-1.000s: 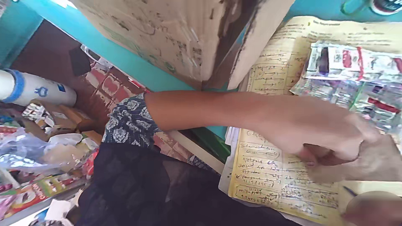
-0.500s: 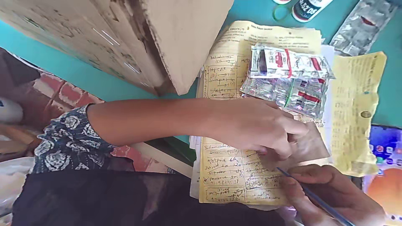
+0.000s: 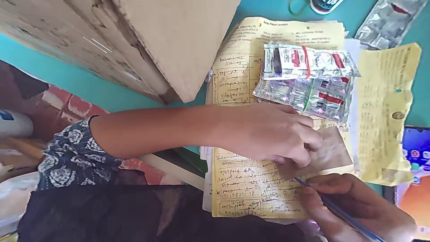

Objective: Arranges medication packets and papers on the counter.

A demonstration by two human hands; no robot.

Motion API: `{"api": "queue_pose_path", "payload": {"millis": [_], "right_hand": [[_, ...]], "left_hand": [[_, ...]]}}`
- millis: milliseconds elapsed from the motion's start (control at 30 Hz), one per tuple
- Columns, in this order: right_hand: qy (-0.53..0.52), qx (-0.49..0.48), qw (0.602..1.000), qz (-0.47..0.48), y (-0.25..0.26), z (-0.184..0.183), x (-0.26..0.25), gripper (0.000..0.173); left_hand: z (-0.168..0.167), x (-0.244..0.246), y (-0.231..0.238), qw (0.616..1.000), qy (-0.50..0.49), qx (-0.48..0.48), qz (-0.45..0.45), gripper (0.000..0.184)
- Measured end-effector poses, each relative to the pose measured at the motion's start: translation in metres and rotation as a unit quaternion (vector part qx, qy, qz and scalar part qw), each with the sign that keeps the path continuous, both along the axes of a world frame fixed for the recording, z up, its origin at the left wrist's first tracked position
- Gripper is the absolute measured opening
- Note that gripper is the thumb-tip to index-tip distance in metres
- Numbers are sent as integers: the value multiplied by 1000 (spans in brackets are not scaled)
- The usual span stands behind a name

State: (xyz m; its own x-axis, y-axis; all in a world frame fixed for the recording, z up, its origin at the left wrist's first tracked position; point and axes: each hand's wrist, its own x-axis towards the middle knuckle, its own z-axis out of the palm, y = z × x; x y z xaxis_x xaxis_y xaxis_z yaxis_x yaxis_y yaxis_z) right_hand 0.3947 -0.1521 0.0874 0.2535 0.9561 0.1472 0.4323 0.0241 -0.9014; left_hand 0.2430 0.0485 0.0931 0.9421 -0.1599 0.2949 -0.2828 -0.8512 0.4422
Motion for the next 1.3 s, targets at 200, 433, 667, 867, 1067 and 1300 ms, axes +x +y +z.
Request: {"api": "queue_pose_path", "payload": {"millis": [200, 433, 667, 867, 1067, 1300], "right_hand": [[-6, -3, 1000, -15, -1, 0, -1, 15], [2, 3, 1000, -26, -1, 0, -1, 16], [44, 1, 999, 24, 1, -4, 5, 18], [39, 28, 998, 39, -1, -12, 9, 8], [36, 13, 998, 49, 1, -7, 10, 11], [16, 8, 1000, 14, 0, -8, 11, 11]], "left_hand": [[1, 0, 0, 1000, 4, 3, 2, 22], [1, 0, 1, 1000, 5, -1, -4, 23], [2, 0, -4, 999, 8, -22, 26, 23], [4, 2, -5, 998, 39, -37, 31, 24], [6, 1, -4, 998, 41, -43, 24, 22], [3, 2, -3, 999, 28, -25, 19, 23]]}}
